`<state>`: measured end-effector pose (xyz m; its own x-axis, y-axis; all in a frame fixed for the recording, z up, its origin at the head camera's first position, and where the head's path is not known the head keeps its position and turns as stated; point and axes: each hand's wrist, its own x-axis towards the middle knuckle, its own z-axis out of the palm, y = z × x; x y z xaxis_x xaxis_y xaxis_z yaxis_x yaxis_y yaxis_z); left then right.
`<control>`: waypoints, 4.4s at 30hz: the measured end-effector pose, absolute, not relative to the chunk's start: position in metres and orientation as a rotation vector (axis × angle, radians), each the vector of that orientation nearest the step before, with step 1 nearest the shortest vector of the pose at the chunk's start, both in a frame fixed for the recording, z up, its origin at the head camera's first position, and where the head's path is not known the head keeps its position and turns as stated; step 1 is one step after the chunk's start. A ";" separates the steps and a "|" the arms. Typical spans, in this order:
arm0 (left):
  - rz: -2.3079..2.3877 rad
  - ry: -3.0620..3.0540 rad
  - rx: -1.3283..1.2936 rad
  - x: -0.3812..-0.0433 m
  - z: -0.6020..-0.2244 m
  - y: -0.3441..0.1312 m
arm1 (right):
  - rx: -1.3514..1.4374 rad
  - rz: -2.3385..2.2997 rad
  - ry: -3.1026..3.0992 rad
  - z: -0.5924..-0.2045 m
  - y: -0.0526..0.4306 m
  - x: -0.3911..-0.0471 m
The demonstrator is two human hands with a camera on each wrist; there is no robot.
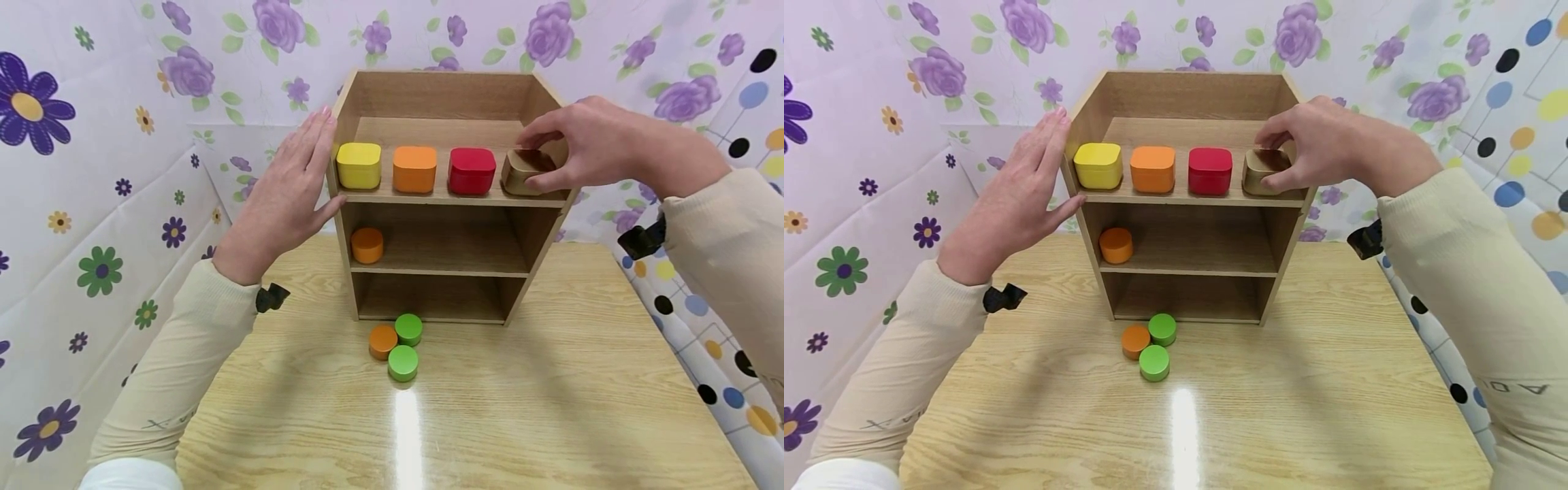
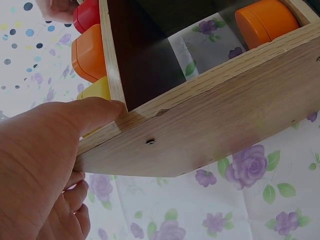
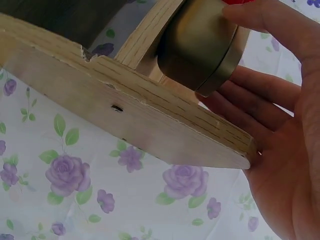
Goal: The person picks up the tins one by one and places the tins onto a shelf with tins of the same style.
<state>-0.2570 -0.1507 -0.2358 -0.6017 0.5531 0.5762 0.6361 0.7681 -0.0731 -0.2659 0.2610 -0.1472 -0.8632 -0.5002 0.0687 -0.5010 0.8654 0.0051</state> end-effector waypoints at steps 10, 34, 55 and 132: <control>-0.158 -2.393 -0.877 -0.257 -0.236 -0.150 | 0.896 0.086 -2.722 -0.137 0.269 -0.240; -0.157 -2.409 -0.863 -0.257 -0.235 -0.150 | 1.350 0.331 -2.447 -0.197 0.224 -0.191; -0.166 -2.406 -0.856 -0.256 -0.236 -0.150 | 1.296 0.710 -2.778 -0.367 0.198 -0.203; -0.196 -2.407 -0.860 -0.255 -0.238 -0.149 | 0.859 0.917 -2.842 -0.506 0.152 -0.235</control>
<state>-0.2554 -0.1490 -0.2378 -0.6309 0.5369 0.5601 0.6203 0.7826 -0.0515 -0.2347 0.1525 -0.5060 -0.8464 -0.4957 0.1946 -0.5160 0.6730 -0.5299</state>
